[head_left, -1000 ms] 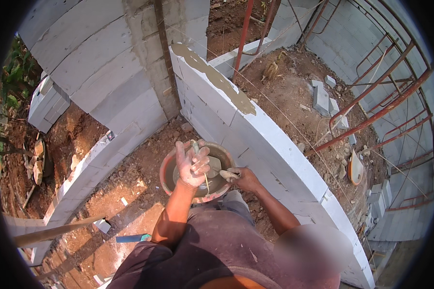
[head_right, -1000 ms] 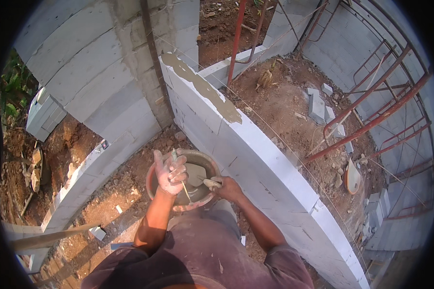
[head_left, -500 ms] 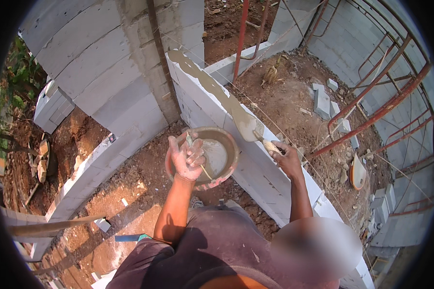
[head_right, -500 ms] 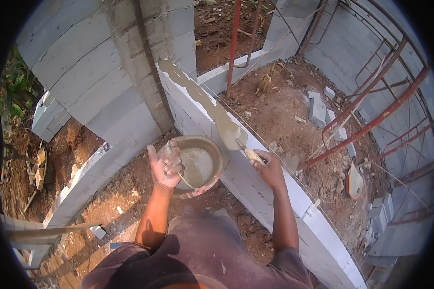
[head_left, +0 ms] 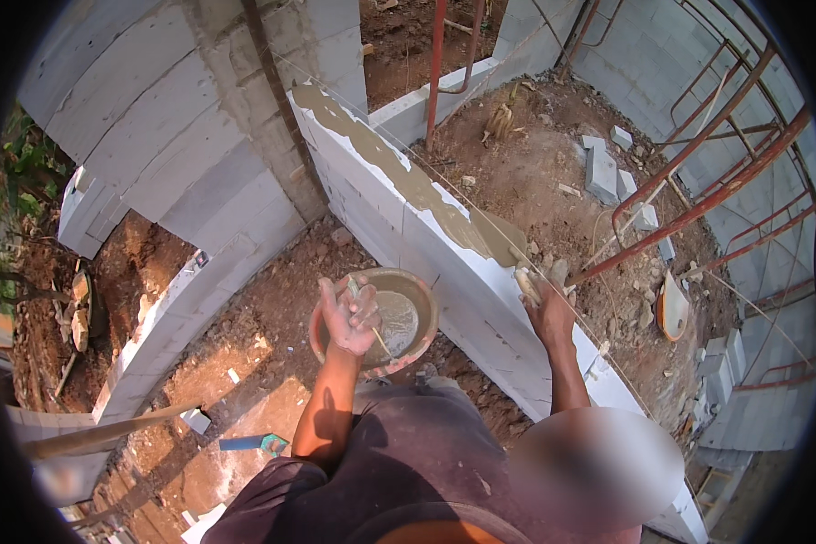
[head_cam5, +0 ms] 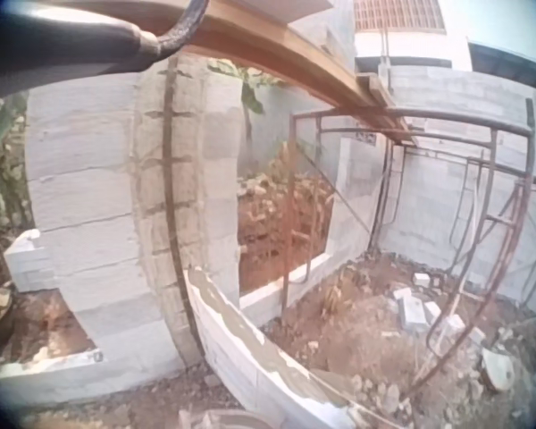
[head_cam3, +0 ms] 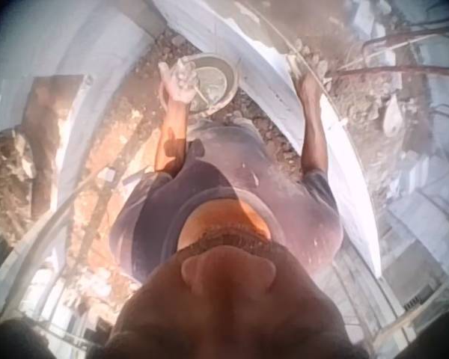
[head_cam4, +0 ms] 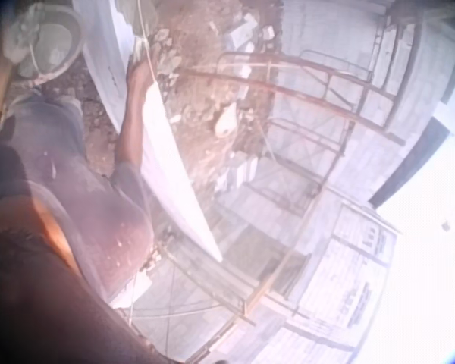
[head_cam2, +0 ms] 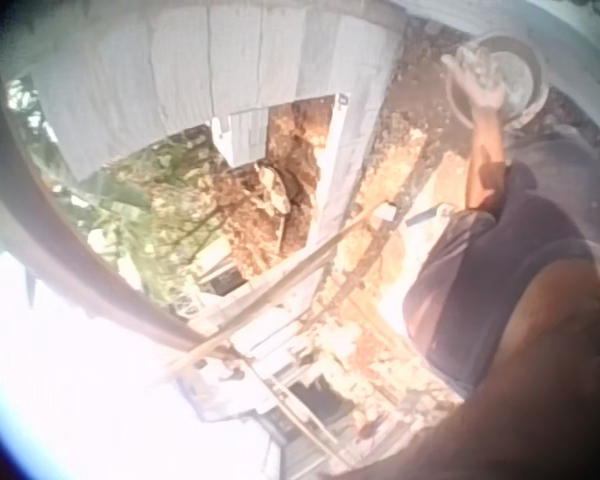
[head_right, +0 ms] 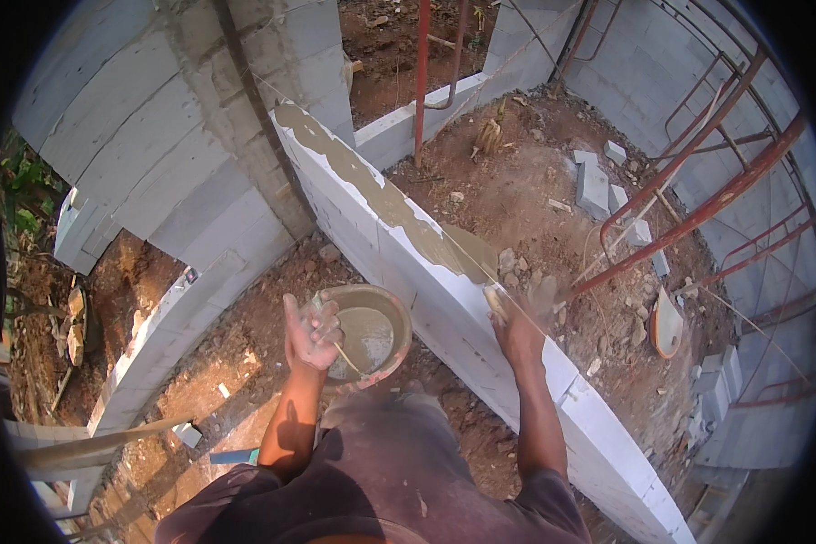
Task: The person scoops mortar from a bucket with a trowel and applies it to a low wall. They then pick up white blocks, apply mortar to their edges, and place them onto the wall, adjusting alignment by hand.
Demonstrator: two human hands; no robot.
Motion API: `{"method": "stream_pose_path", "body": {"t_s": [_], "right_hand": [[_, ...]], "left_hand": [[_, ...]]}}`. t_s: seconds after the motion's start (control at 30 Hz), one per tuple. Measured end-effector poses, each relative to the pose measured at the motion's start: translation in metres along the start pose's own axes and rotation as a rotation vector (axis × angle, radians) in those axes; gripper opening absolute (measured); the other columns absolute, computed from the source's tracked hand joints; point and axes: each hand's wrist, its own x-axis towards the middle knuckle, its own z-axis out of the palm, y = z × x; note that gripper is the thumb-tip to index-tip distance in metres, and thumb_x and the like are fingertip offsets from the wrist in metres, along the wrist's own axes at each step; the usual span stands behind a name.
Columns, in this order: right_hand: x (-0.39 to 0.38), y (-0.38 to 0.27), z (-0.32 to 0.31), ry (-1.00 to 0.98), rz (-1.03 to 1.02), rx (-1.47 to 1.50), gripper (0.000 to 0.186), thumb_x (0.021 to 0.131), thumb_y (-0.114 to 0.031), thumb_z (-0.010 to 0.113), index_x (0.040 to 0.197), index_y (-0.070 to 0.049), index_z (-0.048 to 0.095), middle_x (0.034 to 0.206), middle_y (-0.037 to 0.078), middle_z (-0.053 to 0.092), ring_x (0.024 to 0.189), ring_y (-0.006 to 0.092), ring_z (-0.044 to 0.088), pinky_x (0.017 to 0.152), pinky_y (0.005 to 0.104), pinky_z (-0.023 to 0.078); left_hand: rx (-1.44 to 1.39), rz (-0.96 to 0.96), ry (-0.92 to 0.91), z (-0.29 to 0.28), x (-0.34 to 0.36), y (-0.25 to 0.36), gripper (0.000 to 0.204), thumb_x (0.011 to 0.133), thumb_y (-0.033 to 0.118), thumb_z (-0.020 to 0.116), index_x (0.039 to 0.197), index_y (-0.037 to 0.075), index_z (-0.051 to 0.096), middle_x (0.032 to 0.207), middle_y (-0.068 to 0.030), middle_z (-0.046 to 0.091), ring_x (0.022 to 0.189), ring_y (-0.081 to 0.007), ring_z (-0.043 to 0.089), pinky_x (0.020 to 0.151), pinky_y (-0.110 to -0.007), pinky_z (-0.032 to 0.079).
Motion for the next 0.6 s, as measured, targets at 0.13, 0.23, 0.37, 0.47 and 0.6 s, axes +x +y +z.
{"method": "stream_pose_path", "body": {"t_s": [0.13,0.23,0.37,0.47,0.6], "right_hand": [[-0.017,-0.022,-0.025,-0.14,-0.019,0.151,0.045,0.083,-0.023,0.078,0.125,-0.014,0.067,0.109,0.012,0.066,0.101,0.0357,0.064,0.088,0.0438,0.051],[-0.034,-0.035,-0.005,-0.407,-0.136,0.106,0.044,0.079,-0.021,0.079,0.12,-0.013,0.067,0.107,0.011,0.066,0.1,0.0329,0.065,0.086,0.0427,0.053],[-0.065,-0.062,0.103,-0.433,-0.433,0.026,0.031,0.081,-0.02,0.072,0.105,-0.002,0.068,0.103,0.015,0.067,0.097,0.0345,0.068,0.082,0.0429,0.056],[-0.072,-0.089,0.168,-0.502,-0.459,0.038,0.026,0.083,-0.017,0.067,0.101,0.001,0.069,0.1,0.018,0.068,0.093,0.0358,0.07,0.083,0.0446,0.056],[-0.053,-0.094,0.11,-0.634,-0.218,0.372,0.031,0.084,-0.012,0.068,0.114,-0.004,0.071,0.102,0.02,0.072,0.092,0.0322,0.072,0.082,0.0425,0.057]], "left_hand": [[-0.022,-0.004,-0.009,-0.013,-0.015,-0.009,0.07,0.098,0.069,0.043,0.117,0.002,0.052,0.067,0.0024,0.044,0.044,-0.0059,0.037,0.039,-0.019,0.031],[-0.043,-0.054,-0.106,-0.017,-0.022,-0.015,0.073,0.097,0.07,0.043,0.12,0.001,0.051,0.07,0.0012,0.045,0.046,-0.0064,0.04,0.042,-0.02,0.034],[-0.086,-0.101,-0.21,-0.008,-0.039,-0.029,0.077,0.095,0.071,0.047,0.126,0.001,0.048,0.075,-0.0008,0.048,0.052,-0.0082,0.046,0.046,-0.023,0.039],[-0.043,-0.134,-0.268,0.003,-0.044,-0.034,0.077,0.093,0.069,0.054,0.128,0.0,0.046,0.075,-0.0012,0.048,0.052,-0.0088,0.047,0.045,-0.023,0.039],[-0.01,-0.103,-0.304,0.021,-0.04,-0.031,0.078,0.091,0.072,0.053,0.124,0.001,0.05,0.075,0.0008,0.045,0.05,-0.0074,0.042,0.046,-0.022,0.038]]}}
